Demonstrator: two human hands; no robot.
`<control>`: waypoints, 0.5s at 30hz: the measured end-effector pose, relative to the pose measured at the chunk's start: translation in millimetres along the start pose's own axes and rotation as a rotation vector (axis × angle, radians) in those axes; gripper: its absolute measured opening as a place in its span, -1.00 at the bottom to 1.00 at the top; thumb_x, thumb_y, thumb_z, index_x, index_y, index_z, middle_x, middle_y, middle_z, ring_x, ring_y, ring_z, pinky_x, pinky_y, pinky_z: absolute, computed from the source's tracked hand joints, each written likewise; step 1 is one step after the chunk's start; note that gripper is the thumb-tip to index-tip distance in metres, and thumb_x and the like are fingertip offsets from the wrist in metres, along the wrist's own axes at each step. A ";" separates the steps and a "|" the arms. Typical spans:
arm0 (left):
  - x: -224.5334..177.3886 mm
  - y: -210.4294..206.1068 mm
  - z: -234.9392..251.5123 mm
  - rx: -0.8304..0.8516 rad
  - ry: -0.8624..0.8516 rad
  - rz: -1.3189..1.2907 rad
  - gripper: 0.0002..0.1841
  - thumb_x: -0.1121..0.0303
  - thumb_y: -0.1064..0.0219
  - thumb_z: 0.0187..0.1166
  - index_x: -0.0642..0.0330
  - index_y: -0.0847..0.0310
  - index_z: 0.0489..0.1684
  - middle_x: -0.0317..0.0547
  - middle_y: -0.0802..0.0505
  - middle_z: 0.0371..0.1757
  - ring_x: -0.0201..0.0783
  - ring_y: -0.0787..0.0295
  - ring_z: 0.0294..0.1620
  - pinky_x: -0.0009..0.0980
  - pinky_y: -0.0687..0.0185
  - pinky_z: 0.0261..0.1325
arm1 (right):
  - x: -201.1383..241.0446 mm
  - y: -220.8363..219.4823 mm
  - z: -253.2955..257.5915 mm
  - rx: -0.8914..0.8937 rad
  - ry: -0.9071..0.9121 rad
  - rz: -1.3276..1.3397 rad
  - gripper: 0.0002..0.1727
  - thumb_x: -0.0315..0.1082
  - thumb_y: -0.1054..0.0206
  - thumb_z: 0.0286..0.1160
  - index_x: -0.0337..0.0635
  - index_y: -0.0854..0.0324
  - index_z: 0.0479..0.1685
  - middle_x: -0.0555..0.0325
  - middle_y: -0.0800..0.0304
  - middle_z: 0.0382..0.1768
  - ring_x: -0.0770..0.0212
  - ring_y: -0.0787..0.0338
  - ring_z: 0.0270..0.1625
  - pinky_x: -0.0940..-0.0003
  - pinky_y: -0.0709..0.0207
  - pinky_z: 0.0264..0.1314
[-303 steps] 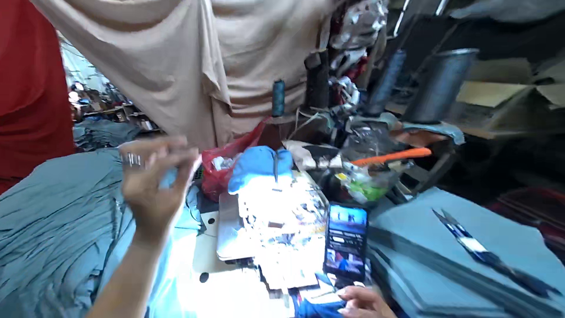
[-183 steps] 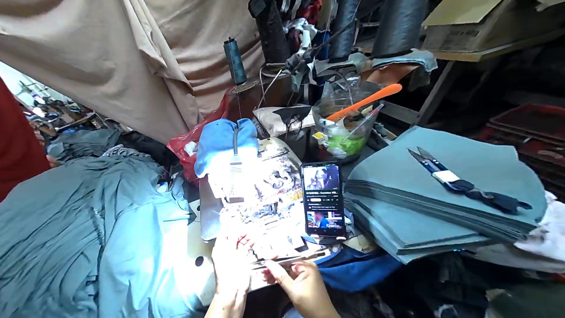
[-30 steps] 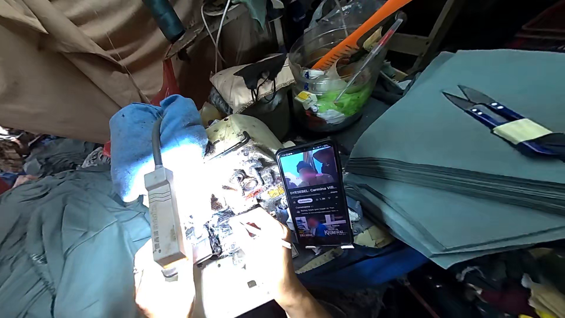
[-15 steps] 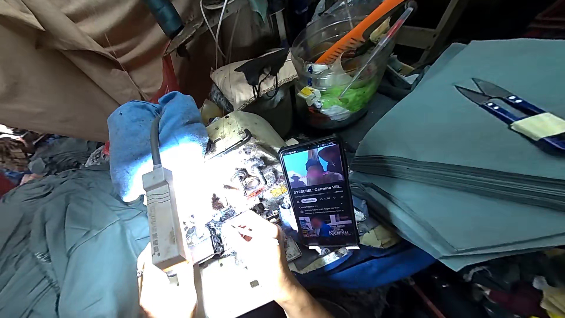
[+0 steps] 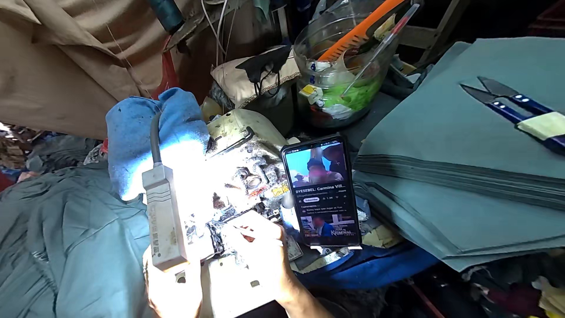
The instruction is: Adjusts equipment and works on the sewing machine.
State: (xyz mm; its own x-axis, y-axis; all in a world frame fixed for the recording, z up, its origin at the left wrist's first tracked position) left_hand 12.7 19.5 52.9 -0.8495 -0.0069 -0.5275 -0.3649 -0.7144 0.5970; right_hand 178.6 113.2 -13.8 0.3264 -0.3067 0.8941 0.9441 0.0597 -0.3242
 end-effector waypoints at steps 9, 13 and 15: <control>1.3 0.4 -0.2 -0.010 0.009 -0.013 -0.33 0.39 -0.34 0.38 0.84 -0.31 0.37 0.57 -0.63 0.34 -0.24 -0.69 0.34 -0.51 -0.59 0.37 | -0.3 2.9 1.3 -0.057 -0.026 -0.021 -0.90 -0.44 -0.57 0.22 -0.17 -0.82 -0.30 0.28 -0.87 -0.39 0.53 -0.82 -0.31 0.63 -0.74 -0.20; -0.1 0.9 1.0 -0.002 -0.008 0.026 -0.37 0.38 -0.33 0.40 0.80 -0.37 0.35 0.55 -0.64 0.33 -0.22 -0.67 0.34 -0.47 -0.57 0.39 | -4.7 -6.8 4.8 -0.029 -0.054 -0.040 -0.93 -0.39 -0.56 0.29 -0.14 -0.84 -0.30 0.31 -0.88 -0.39 0.54 -0.83 -0.30 0.61 -0.75 -0.19; -0.2 1.2 1.3 -0.001 -0.008 0.028 -0.37 0.37 -0.34 0.40 0.79 -0.38 0.35 0.54 -0.64 0.33 -0.23 -0.67 0.35 -0.49 -0.58 0.39 | -6.7 -10.9 6.3 -0.021 -0.059 -0.036 -0.97 -0.39 -0.54 0.30 -0.13 -0.84 -0.36 0.32 -0.86 -0.43 0.56 -0.80 -0.35 0.64 -0.72 -0.23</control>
State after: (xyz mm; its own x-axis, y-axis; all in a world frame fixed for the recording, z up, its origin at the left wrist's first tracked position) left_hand 11.9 19.5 54.5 -0.8624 -0.0208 -0.5059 -0.3408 -0.7150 0.6104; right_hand 166.4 120.5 -14.4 0.2946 -0.2521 0.9218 0.9544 0.0295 -0.2969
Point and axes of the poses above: each hand's wrist, its own z-axis towards the middle knuckle, its own y-axis out of the back of the hand, x = y × z, the point moved 9 cm from there along z, towards the middle knuckle
